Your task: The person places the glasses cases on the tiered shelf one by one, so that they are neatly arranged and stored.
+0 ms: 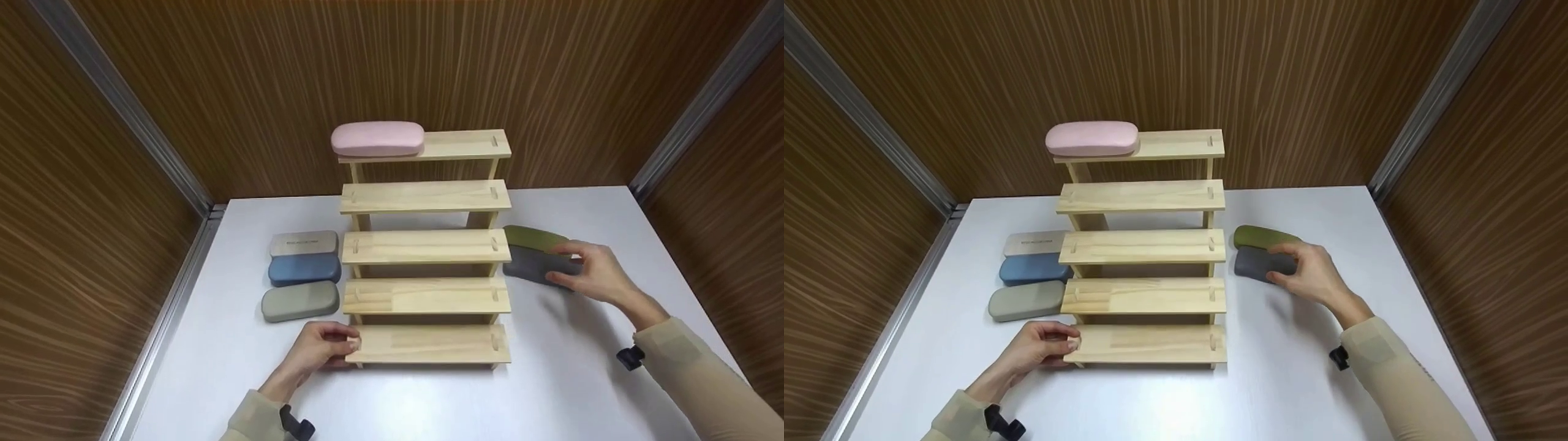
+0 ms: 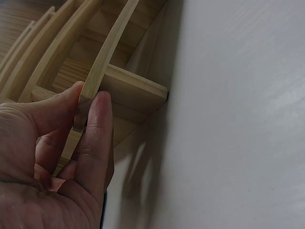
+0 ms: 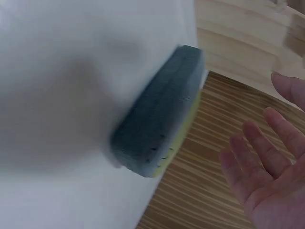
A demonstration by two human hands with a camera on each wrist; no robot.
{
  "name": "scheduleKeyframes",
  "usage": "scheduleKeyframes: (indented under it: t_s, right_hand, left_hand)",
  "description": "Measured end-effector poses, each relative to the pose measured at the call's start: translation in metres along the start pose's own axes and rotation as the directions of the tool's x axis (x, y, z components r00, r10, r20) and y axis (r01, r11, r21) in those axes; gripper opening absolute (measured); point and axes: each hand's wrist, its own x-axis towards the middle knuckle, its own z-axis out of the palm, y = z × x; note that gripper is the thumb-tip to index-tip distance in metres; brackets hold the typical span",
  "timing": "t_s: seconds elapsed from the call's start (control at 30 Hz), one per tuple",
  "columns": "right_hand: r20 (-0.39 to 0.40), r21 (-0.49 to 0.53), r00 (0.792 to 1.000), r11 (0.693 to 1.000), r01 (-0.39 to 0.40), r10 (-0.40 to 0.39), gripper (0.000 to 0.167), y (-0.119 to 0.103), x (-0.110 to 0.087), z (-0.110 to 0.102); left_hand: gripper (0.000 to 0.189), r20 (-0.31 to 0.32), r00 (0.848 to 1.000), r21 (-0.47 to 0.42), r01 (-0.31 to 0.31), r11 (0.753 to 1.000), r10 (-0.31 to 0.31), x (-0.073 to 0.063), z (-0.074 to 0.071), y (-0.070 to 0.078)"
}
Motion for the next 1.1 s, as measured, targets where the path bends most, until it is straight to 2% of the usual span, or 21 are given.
scheduleKeyframes:
  t_s: [0.2, 0.43, 0.83, 1.1]
  right_hand:
    - [0.006, -0.007, 0.999, 0.999, -0.037, 0.037, 0.047, 0.018, -0.007, 0.017]
    - [0.042, 0.008, 0.993, 0.994, -0.107, 0.107, 0.047, 0.035, -0.01, 0.026]
    - [0.041, 0.013, 0.994, 0.994, -0.105, 0.105, 0.05, 0.05, -0.005, 0.03]
    - [0.064, 0.021, 0.989, 0.991, -0.132, 0.13, 0.052, 0.056, -0.002, 0.029]
  left_hand:
    - [0.034, 0.0, 1.0, -0.002, 0.019, 1.0, -0.019, -0.002, 0.001, -0.003]
    - [0.035, 0.012, 1.0, -0.001, 0.024, 1.0, -0.024, -0.003, 0.002, -0.007]
    - [0.036, 0.005, 1.0, -0.01, 0.011, 1.0, -0.011, -0.001, 0.001, -0.003]
    - [0.035, -0.006, 1.0, -0.001, 0.006, 1.0, -0.006, 0.001, 0.0, 0.001]
